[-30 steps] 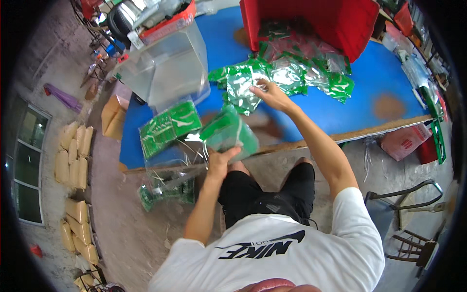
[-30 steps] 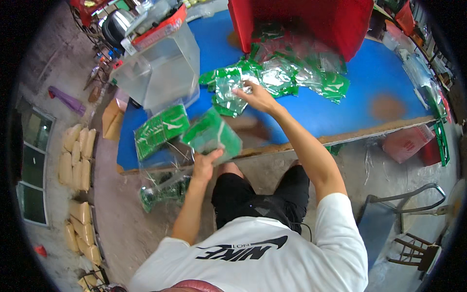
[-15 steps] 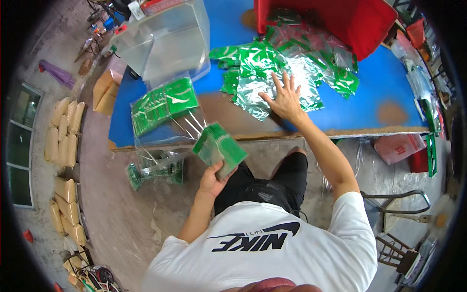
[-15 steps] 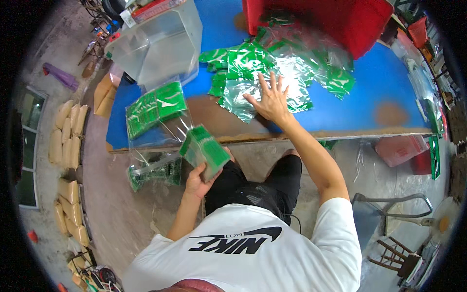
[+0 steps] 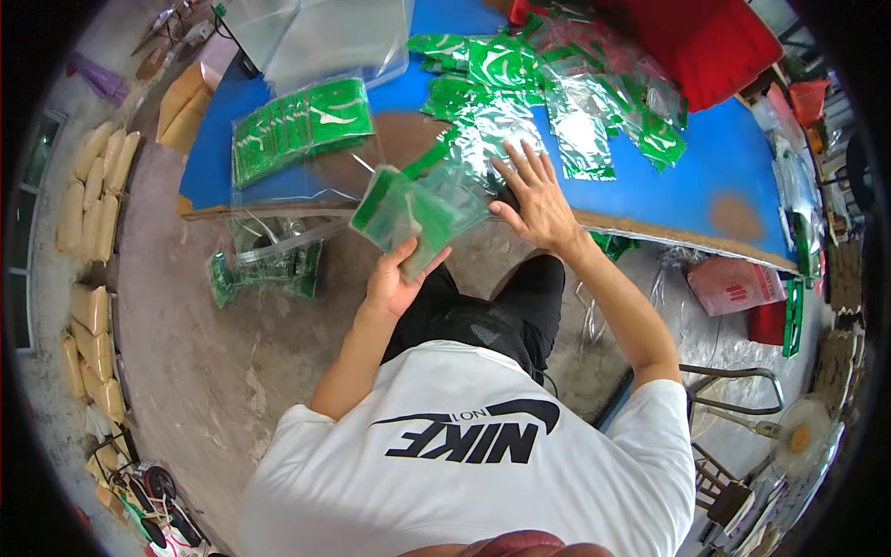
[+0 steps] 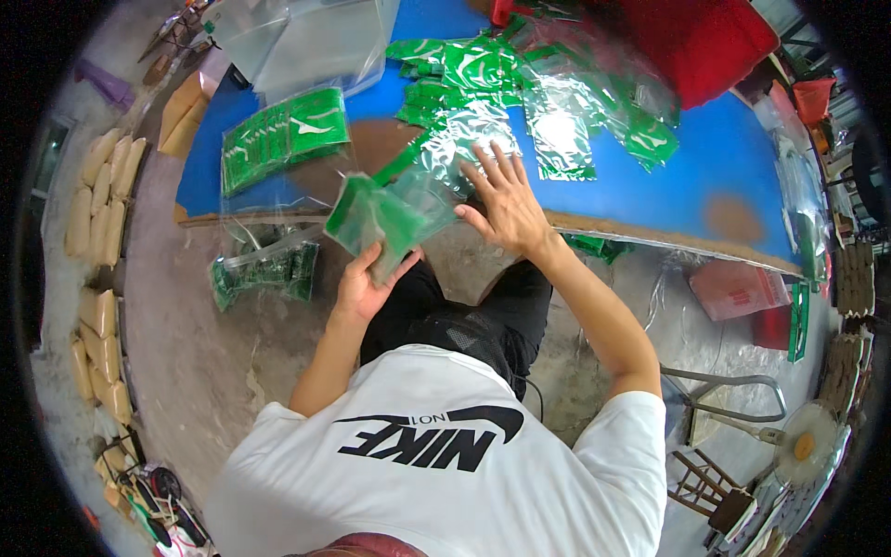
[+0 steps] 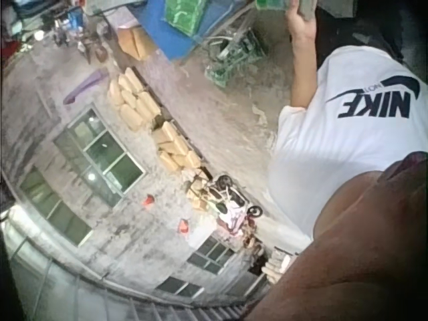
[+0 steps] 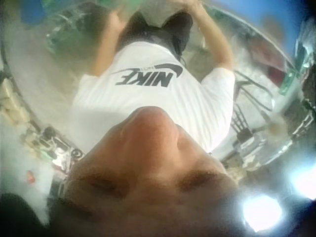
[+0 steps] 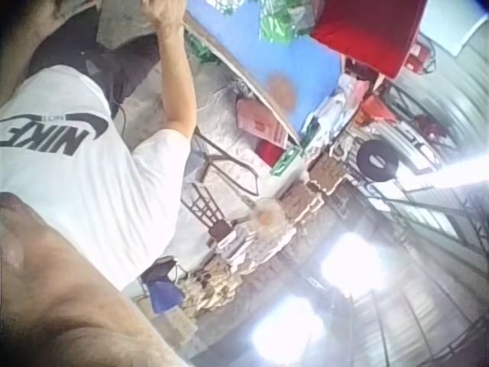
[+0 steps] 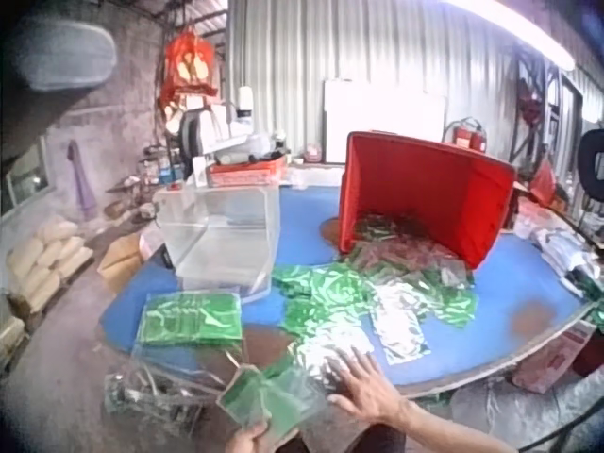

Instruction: Sorting small green plastic packets and placing them into a larger plastic bag.

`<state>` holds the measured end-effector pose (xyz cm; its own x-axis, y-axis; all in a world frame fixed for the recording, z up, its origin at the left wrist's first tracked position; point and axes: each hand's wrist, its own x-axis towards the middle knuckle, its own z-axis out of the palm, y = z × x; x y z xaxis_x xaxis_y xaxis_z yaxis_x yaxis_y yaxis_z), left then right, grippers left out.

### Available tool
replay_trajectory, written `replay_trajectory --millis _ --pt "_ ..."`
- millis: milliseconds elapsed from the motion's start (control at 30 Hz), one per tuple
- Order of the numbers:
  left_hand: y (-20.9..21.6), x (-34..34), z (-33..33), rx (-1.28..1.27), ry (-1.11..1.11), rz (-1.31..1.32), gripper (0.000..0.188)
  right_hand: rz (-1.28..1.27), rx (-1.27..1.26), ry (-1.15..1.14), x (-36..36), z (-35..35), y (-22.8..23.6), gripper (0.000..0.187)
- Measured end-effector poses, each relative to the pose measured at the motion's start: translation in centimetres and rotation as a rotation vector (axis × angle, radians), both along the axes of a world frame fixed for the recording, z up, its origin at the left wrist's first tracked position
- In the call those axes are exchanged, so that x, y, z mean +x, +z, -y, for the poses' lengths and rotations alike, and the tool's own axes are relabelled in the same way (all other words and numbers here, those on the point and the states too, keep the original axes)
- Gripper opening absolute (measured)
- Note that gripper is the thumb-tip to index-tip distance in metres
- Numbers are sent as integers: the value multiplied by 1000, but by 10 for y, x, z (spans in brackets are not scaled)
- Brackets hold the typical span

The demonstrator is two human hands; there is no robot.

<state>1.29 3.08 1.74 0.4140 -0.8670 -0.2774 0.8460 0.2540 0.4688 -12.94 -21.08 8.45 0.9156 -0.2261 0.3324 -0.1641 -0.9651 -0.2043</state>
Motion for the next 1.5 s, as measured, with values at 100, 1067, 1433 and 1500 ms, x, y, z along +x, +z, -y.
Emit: replay_trajectory --millis 100,1067,1433,1500 --pt "1 -8 -2 -144 25 -123 47 -39 -26 -41 -10 -12 -22 67" --pt "-38 12 -10 -48 -76 -43 54 36 -145 -466 -11 19 -39 46" --pt "-51 19 2 107 -77 71 59 306 957 -93 46 30 -20 16" --pt "-40 7 12 127 -85 58 62 513 541 -533 62 99 -11 28"
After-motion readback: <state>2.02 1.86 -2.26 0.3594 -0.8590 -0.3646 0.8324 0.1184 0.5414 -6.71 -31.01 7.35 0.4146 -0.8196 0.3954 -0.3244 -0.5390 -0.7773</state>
